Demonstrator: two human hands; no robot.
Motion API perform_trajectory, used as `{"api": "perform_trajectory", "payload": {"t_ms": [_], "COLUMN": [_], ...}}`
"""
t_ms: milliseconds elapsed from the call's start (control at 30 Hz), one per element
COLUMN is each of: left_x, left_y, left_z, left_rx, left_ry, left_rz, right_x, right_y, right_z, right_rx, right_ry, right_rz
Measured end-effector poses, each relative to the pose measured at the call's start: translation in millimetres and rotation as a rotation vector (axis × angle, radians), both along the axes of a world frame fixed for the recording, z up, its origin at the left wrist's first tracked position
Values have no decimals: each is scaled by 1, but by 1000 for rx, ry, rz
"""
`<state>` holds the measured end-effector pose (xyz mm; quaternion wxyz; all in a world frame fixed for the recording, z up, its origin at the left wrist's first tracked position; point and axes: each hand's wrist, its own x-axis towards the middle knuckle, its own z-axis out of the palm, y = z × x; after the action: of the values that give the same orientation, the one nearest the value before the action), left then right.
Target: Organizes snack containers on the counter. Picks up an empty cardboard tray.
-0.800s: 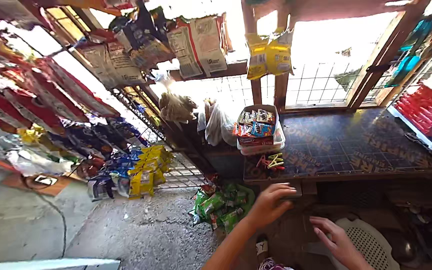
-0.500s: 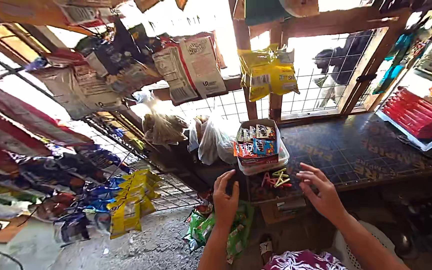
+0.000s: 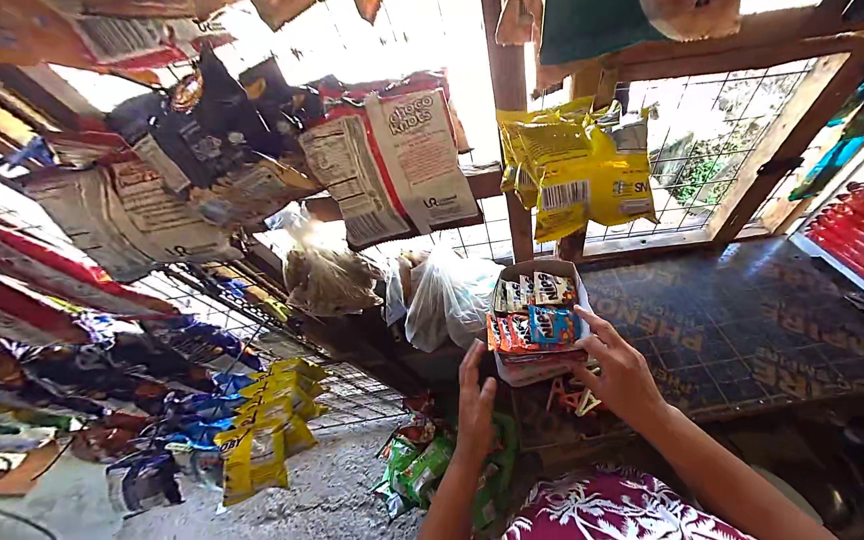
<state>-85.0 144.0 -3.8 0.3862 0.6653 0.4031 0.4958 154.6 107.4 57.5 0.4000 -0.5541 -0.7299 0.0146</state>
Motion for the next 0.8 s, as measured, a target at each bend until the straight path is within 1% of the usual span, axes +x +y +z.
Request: {"api": "perform_trajectory", "payload": {"t_ms": [100,167,267,367,433,567,667,800], "left_x": [5,14,31,42,45,56,69,92], "left_y": [3,5,2,-2,-3,-1,3,16], "left_z": [-1,4,22,29,27,20,18,18], "left_rx": [-211,-283,-359,-431,-450,-415,-417,-395], "left_ry": [-100,-115,-46,21,-21,-120,-187,-299], "left_rz": [3,-6,11,68,87,72,28,38], "right_x": [11,23,50,87,113,167,199,227], "right_y": [4,5,-1,-18,-35,-69,-88,-99], "right_z": [-1,6,15,16,12,-4,-18,-40], "right_rx": [8,10,36,20,7,13,14,-32], "right_ry": [118,207,264,269,300,341,270,168], "right_rz": [81,127,159,174,153,68,-23,-89]}}
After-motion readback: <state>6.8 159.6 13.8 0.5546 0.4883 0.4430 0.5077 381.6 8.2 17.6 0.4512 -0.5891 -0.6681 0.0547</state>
